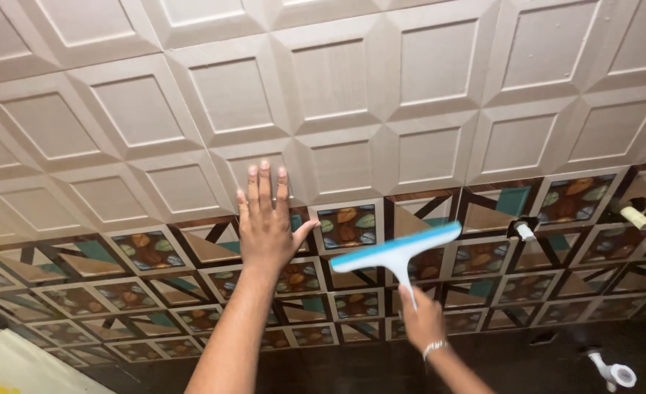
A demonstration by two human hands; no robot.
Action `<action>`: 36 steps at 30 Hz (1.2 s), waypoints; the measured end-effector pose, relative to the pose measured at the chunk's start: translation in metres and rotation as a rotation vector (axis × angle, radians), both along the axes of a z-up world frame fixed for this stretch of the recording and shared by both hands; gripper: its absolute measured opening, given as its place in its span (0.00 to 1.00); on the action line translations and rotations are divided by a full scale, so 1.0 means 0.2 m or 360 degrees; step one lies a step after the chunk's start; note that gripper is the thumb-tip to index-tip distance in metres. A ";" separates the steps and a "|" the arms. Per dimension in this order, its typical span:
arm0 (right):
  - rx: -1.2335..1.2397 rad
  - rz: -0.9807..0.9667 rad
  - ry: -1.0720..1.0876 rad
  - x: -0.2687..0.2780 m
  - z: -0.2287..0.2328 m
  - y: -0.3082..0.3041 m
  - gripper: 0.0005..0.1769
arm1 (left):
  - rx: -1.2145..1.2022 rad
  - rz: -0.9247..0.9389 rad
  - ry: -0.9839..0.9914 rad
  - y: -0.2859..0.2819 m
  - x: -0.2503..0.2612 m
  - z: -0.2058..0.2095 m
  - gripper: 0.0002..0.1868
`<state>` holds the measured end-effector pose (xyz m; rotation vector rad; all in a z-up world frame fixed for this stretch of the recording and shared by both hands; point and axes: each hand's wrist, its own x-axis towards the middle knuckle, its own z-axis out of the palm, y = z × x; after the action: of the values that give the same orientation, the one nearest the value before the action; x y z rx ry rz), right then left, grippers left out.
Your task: The person uses a squeegee to wipe water from the tiled floor and walls, then rinses the squeegee with a handheld shower head and continues wiping the walls. A bucket and a small cup are present on the floor.
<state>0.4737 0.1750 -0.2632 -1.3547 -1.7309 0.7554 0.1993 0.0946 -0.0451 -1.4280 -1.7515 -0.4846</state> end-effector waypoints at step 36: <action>0.0210 0.0341 0.0298 -1.34 0.53 -0.57 0.31 | -0.0057 0.0153 -0.0417 -1.27 -1.09 -0.25 0.41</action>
<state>0.2052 0.0613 -0.1581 -0.9881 -1.7594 0.8418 -0.0189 -0.1597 -0.0943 -1.3449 -2.0352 -0.6137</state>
